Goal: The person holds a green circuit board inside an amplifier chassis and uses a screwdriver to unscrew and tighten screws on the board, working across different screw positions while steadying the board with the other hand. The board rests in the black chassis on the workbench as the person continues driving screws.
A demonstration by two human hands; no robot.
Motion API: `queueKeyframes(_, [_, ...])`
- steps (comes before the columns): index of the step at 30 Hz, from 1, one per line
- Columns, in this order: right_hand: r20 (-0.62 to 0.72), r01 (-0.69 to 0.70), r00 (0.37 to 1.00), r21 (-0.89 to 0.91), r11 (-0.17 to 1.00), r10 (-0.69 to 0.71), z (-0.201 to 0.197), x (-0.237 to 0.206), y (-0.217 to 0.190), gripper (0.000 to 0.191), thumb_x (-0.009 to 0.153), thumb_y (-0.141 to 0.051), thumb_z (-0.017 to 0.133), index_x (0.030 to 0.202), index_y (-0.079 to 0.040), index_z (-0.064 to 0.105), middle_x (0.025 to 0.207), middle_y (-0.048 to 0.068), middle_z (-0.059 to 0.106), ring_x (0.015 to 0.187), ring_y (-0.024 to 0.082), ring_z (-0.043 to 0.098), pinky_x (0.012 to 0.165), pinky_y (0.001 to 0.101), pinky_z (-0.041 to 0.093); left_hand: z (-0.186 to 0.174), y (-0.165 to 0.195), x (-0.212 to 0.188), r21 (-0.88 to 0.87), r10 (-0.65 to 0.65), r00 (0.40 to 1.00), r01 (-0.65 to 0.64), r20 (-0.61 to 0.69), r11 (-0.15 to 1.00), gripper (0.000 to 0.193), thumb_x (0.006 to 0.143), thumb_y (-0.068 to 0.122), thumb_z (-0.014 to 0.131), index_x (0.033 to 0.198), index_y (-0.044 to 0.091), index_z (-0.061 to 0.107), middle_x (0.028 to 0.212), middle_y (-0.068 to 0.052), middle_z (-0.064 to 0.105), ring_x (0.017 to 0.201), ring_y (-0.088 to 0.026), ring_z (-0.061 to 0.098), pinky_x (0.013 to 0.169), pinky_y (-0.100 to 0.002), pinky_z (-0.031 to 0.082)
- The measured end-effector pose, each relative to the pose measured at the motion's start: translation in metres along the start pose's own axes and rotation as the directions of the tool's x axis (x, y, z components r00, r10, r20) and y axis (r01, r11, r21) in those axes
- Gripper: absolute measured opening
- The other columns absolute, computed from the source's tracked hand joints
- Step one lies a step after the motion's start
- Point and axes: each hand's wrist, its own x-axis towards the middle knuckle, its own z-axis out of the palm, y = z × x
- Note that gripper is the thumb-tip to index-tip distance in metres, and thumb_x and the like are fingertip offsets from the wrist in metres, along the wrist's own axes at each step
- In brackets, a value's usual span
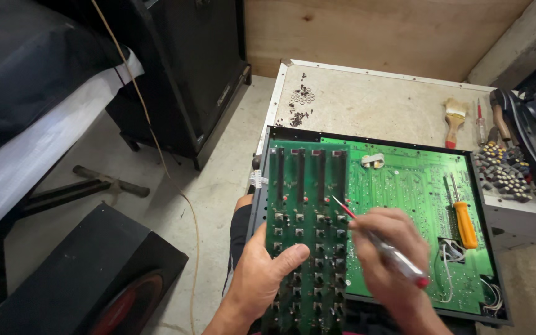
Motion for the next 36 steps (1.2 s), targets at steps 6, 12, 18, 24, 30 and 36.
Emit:
queueKeyframes(6, [0.024, -0.209, 0.973, 0.502, 0.839, 0.228, -0.052, 0.009, 0.037, 0.018, 0.091, 0.012, 0.061, 0.105, 0.001, 0.063, 0.099, 0.013, 0.063, 0.091, 0.026, 0.072, 0.085, 0.0371, 0.058, 0.012, -0.008, 0.008, 0.049, -0.032, 0.998, 0.029, 0.049, 0.998, 0.060, 0.084, 0.022, 0.075, 0.136, -0.003, 0.057, 0.117, -0.009, 0.070, 0.105, -0.016, 0.066, 0.093, -0.033, 0.054])
queueKeyframes(12, [0.169, -0.254, 0.967, 0.567, 0.784, 0.190, -0.088, 0.027, 0.054, 0.017, 0.087, 0.010, 0.059, 0.102, 0.005, 0.066, 0.097, 0.014, 0.063, 0.091, 0.025, 0.068, 0.085, 0.0374, 0.055, 0.033, -0.010, 0.018, 0.118, -0.070, 0.990, 0.056, 0.120, 0.991, 0.061, 0.081, 0.019, 0.073, 0.136, -0.003, 0.058, 0.116, -0.009, 0.071, 0.104, -0.017, 0.066, 0.092, -0.033, 0.055])
queueKeyframes(18, [0.280, -0.234, 0.948, 0.301, 0.924, 0.149, -0.048, 0.054, 0.032, 0.015, 0.084, 0.010, 0.062, 0.094, 0.001, 0.068, 0.089, 0.008, 0.068, 0.081, 0.015, 0.061, 0.070, 0.0272, 0.047, -0.020, 0.021, 0.023, 0.192, -0.080, 0.986, 0.051, 0.144, 0.980, 0.061, 0.080, 0.018, 0.071, 0.136, -0.002, 0.058, 0.115, -0.007, 0.072, 0.103, -0.015, 0.067, 0.091, -0.031, 0.055])
queueKeyframes(24, [0.332, -0.349, 0.898, 0.140, 0.927, 0.288, -0.048, 0.064, 0.025, 0.018, 0.080, 0.008, 0.069, 0.095, 0.000, 0.071, 0.086, 0.006, 0.069, 0.073, 0.010, 0.058, 0.062, 0.0232, 0.046, -0.021, 0.024, 0.022, 0.198, -0.099, 0.988, 0.074, 0.122, 0.977, 0.061, 0.080, 0.019, 0.073, 0.135, -0.002, 0.057, 0.115, -0.008, 0.071, 0.101, -0.014, 0.066, 0.090, -0.031, 0.055])
queueKeyframes(30, [0.380, -0.300, 0.906, 0.268, 0.915, 0.186, -0.040, 0.068, 0.028, 0.016, 0.080, 0.009, 0.069, 0.094, 0.000, 0.069, 0.092, 0.008, 0.070, 0.083, 0.014, 0.063, 0.073, 0.0259, 0.050, -0.026, 0.025, 0.019, 0.256, -0.054, 0.988, 0.015, 0.146, 0.967, 0.059, 0.081, 0.018, 0.073, 0.135, -0.003, 0.059, 0.116, -0.006, 0.071, 0.103, -0.012, 0.065, 0.091, -0.029, 0.054])
queueKeyframes(36, [0.426, -0.317, 0.893, 0.371, 0.873, 0.143, -0.033, 0.073, 0.032, 0.014, 0.080, 0.014, 0.064, 0.087, 0.002, 0.064, 0.081, 0.008, 0.063, 0.074, 0.014, 0.057, 0.064, 0.0281, 0.045, -0.025, 0.025, 0.019, 0.236, -0.111, 0.989, 0.085, 0.097, 0.968, 0.059, 0.080, 0.017, 0.074, 0.134, -0.002, 0.059, 0.110, -0.006, 0.073, 0.095, -0.012, 0.066, 0.085, -0.029, 0.056])
